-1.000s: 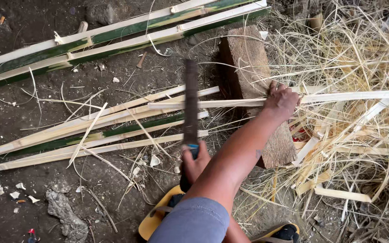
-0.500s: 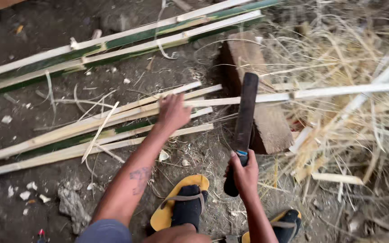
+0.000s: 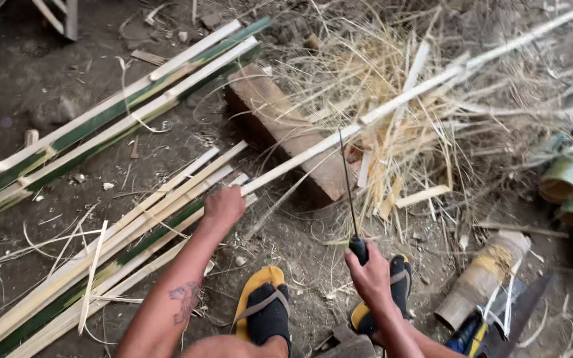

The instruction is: The person splits bamboo strips using a machete and a wooden block. They repeatedly position bamboo pieces on the block, strike them to split, and then shave the resulting strips into thinner slivers.

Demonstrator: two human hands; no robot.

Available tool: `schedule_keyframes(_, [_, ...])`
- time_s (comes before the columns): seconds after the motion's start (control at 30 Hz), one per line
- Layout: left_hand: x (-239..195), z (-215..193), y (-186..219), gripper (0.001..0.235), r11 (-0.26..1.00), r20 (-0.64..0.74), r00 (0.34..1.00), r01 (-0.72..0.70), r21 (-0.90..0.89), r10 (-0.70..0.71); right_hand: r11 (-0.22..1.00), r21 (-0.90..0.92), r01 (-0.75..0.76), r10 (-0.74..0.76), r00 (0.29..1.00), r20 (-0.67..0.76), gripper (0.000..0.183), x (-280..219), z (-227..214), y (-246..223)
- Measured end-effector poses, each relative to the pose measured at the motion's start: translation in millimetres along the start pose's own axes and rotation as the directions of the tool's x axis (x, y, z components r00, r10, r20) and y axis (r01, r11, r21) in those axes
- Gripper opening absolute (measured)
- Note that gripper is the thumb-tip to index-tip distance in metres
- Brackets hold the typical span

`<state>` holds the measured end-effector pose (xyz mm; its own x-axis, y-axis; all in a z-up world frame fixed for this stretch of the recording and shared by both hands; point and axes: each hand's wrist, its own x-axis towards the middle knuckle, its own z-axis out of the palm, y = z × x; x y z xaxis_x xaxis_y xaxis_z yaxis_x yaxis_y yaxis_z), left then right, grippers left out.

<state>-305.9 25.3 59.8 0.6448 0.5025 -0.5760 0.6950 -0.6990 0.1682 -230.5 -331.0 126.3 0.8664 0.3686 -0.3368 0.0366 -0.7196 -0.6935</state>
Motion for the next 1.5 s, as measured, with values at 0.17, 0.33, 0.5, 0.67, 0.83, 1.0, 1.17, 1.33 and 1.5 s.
schedule_keyframes(0.17, [16, 36, -21, 0.026, 0.999, -0.156, 0.988, 0.005, -0.049, -0.012, 0.969, 0.244, -0.037, 0.030, 0.999, 0.029, 0.032, -16, 11, 34])
schedule_keyframes(0.33, [21, 17, -23, 0.021, 0.998, -0.353, 0.934, -0.062, -0.020, 0.050, 0.965, 0.080, -0.250, 0.228, 0.949, 0.218, 0.040, -3, 13, 33])
schedule_keyframes(0.5, [-7, 21, -6, 0.031, 0.999, -0.046, 0.999, -0.020, -0.036, 0.018, 0.989, 0.085, -0.122, 0.111, 0.986, 0.124, 0.041, -24, -8, 31])
schedule_keyframes(0.67, [-30, 32, 7, 0.027, 0.991, -0.058, 0.998, -0.022, -0.132, 0.014, 0.950, -0.312, 0.023, -0.003, 0.998, 0.064, 0.050, -13, -10, 10])
schedule_keyframes(0.83, [-31, 46, 7, 0.027, 0.993, -0.002, 0.999, 0.046, -0.106, -0.046, 0.902, -0.431, 0.000, 0.143, 0.943, 0.300, 0.051, 3, -2, -23])
schedule_keyframes(1.0, [-40, 64, -20, 0.023, 0.996, -0.103, 0.991, 0.080, -0.039, -0.084, 0.788, -0.590, 0.175, 0.145, 0.879, 0.454, 0.050, 43, -21, -28])
schedule_keyframes(1.17, [-49, 98, -42, 0.020, 0.992, -0.453, 0.883, -0.093, 0.080, 0.119, 0.806, -0.518, 0.286, -0.086, 0.923, 0.376, 0.053, 31, -3, -17])
schedule_keyframes(1.33, [-48, 103, -67, 0.027, 0.997, -0.270, 0.962, -0.033, 0.067, 0.050, 0.738, -0.619, 0.266, 0.204, 0.787, 0.582, 0.046, 64, -15, -15])
schedule_keyframes(1.5, [-59, 95, -81, 0.023, 0.999, -0.266, 0.963, -0.032, 0.018, 0.036, 0.806, -0.572, 0.155, -0.112, 0.988, 0.111, 0.054, 92, -33, -9])
